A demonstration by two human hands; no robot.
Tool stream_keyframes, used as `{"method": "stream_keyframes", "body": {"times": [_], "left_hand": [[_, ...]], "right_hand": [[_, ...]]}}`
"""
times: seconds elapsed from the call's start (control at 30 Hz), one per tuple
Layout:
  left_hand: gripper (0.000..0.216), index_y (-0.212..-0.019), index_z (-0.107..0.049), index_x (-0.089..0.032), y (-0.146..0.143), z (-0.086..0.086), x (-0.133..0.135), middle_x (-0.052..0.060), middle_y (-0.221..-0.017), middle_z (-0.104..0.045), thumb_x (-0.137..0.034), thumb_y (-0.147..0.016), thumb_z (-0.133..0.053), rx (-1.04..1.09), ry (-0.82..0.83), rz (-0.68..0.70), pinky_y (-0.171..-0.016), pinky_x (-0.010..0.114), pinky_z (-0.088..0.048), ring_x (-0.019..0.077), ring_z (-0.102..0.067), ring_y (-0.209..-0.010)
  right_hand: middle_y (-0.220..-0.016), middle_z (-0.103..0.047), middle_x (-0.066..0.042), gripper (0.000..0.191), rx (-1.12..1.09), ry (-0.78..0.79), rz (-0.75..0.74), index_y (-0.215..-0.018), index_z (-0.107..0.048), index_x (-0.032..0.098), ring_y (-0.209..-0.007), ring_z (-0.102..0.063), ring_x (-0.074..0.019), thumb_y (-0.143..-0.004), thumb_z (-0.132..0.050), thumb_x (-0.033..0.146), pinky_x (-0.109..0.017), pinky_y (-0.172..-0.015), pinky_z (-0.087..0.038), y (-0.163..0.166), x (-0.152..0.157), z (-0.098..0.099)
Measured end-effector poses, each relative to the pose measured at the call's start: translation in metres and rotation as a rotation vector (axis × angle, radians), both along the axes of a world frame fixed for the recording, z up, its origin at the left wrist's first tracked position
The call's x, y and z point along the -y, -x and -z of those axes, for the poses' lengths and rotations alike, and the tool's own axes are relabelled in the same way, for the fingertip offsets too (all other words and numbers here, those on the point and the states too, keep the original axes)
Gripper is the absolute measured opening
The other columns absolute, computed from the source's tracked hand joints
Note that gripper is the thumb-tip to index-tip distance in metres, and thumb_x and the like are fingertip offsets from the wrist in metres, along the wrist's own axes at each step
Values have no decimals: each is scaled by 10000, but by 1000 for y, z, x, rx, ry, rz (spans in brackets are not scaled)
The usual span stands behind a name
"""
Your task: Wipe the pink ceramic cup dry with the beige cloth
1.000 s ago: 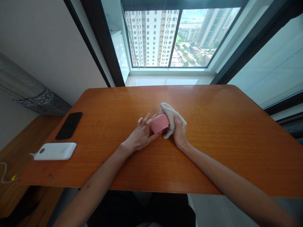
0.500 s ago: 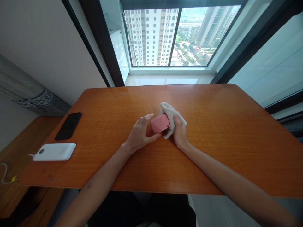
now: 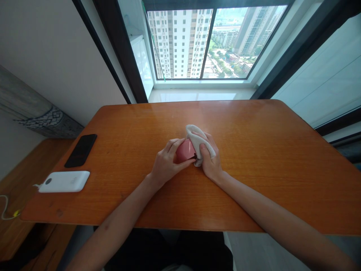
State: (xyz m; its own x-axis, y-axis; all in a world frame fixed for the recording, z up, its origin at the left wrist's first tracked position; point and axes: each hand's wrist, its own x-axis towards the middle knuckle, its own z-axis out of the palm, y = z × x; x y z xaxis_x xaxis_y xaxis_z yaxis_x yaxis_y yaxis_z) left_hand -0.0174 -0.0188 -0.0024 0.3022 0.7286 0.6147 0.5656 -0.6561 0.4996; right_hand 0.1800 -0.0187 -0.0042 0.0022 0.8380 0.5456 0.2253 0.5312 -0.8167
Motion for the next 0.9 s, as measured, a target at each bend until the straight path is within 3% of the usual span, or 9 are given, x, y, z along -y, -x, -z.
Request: {"method": "stream_keyframes", "body": {"times": [0.3,0.67,0.9], "left_hand": [[568,-1444,-567,-231,3,-2,-1,76,-1262,-725,-463,-974,-787,-18,-18,-1,-903,325,-660,221,-762,-1063],[548,-1459,-490,-217,10,0,-6,117,-1336,-649,-479,-1027,-703,-13,128,91,-968,373,-605,261,-692,-1166],[518,-1473,-442,-218,16,14,-14,140,-1348,-609,-448,-1056,-645,100,292,180,-867,347,-571,223,-697,-1007]], "right_hand": [[-1545,-601,-95,439,176,-124,-6,-1504,-649,335,-1448,-573,-324,-1124,-451,432,-572,-1238,-457,-2,2,1],[-1527,-634,-81,450,14,-3,-25,-1466,-675,291,-1413,-604,-302,-1120,-458,480,-517,-1234,-458,-1,-2,2],[-1399,-712,-48,427,-119,97,3,-1399,-705,327,-1360,-634,-290,-1100,-481,534,-513,-1245,-454,2,-7,5]]}}
